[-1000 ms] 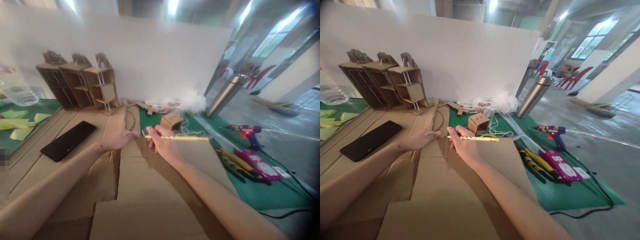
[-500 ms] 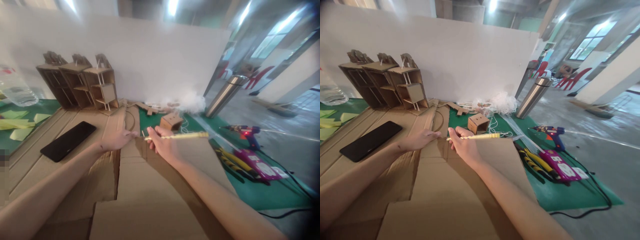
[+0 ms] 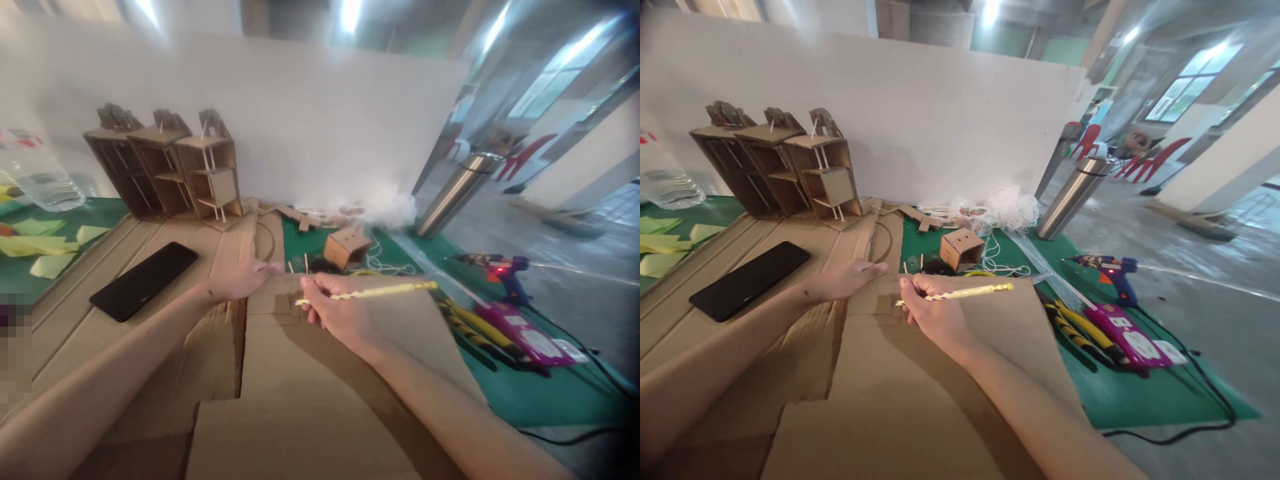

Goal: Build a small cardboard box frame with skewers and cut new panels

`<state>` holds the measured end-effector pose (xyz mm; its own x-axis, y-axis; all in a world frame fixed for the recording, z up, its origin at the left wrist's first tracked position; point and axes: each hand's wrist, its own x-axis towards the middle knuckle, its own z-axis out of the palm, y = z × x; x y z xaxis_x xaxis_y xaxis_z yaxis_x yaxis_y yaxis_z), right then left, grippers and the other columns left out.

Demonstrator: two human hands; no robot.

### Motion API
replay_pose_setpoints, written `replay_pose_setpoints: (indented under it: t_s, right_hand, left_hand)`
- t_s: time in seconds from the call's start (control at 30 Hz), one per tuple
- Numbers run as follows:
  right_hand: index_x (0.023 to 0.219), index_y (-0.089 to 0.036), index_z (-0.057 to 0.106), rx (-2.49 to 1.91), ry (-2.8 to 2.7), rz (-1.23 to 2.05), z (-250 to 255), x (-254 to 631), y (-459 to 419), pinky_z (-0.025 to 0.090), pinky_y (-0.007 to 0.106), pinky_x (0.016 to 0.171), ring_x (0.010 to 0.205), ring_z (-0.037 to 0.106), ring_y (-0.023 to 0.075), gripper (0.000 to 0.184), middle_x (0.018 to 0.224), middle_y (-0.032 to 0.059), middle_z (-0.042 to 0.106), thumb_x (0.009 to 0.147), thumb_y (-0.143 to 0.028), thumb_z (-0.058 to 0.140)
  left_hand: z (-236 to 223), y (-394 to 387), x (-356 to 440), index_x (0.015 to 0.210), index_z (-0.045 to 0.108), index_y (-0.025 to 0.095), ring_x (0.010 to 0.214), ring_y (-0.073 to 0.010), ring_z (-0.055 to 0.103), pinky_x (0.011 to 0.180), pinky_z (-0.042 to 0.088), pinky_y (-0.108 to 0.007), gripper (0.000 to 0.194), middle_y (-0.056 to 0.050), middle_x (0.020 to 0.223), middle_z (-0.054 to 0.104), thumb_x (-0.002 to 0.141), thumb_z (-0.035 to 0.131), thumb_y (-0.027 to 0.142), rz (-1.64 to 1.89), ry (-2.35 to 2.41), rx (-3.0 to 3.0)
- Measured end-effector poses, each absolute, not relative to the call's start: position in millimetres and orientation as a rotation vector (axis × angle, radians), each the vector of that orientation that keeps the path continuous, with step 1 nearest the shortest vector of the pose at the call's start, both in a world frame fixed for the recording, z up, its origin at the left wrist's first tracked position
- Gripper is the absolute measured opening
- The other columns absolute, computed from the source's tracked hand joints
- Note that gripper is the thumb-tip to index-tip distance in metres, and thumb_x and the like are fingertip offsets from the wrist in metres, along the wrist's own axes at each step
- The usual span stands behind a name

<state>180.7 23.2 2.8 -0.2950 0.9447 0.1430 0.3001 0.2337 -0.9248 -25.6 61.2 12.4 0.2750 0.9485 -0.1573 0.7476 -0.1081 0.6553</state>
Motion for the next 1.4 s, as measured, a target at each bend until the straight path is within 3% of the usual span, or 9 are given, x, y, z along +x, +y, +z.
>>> replay_pose_setpoints:
  t_s: [0.87, 1.4]
  right_hand:
    - [0.053, -0.019, 0.047, -1.147, -1.814, 1.046, 6.6, 183.2, 25.0, 0.034, 0.018, 0.039, 0.041, 0.05, 0.0086, 0.041, 0.046, -0.0025, 0.054, 0.091, -0.035, 0.05]
    - [0.056, -0.019, 0.05, -1.171, -1.791, 1.036, 4.2, 183.7, 25.0, 0.034, 0.018, 0.039, 0.04, 0.049, 0.0083, 0.041, 0.047, -0.0022, 0.054, 0.092, -0.04, 0.048]
  left_hand:
    - [12.6, 61.7, -25.0, 0.066, 0.062, 0.018, 0.072, -0.022, 0.062, 0.063, 0.042, -0.027, 0.058, -0.004, 0.071, 0.068, 0.087, 0.038, 0.066, 0.417, 1.541, 1.876]
    - [10.3, 61.7, -25.2, 0.061, 0.063, 0.019, 0.066, -0.0209, 0.062, 0.058, 0.04, -0.025, 0.055, -0.003, 0.067, 0.068, 0.084, 0.044, 0.065, 0.479, 1.528, 1.848]
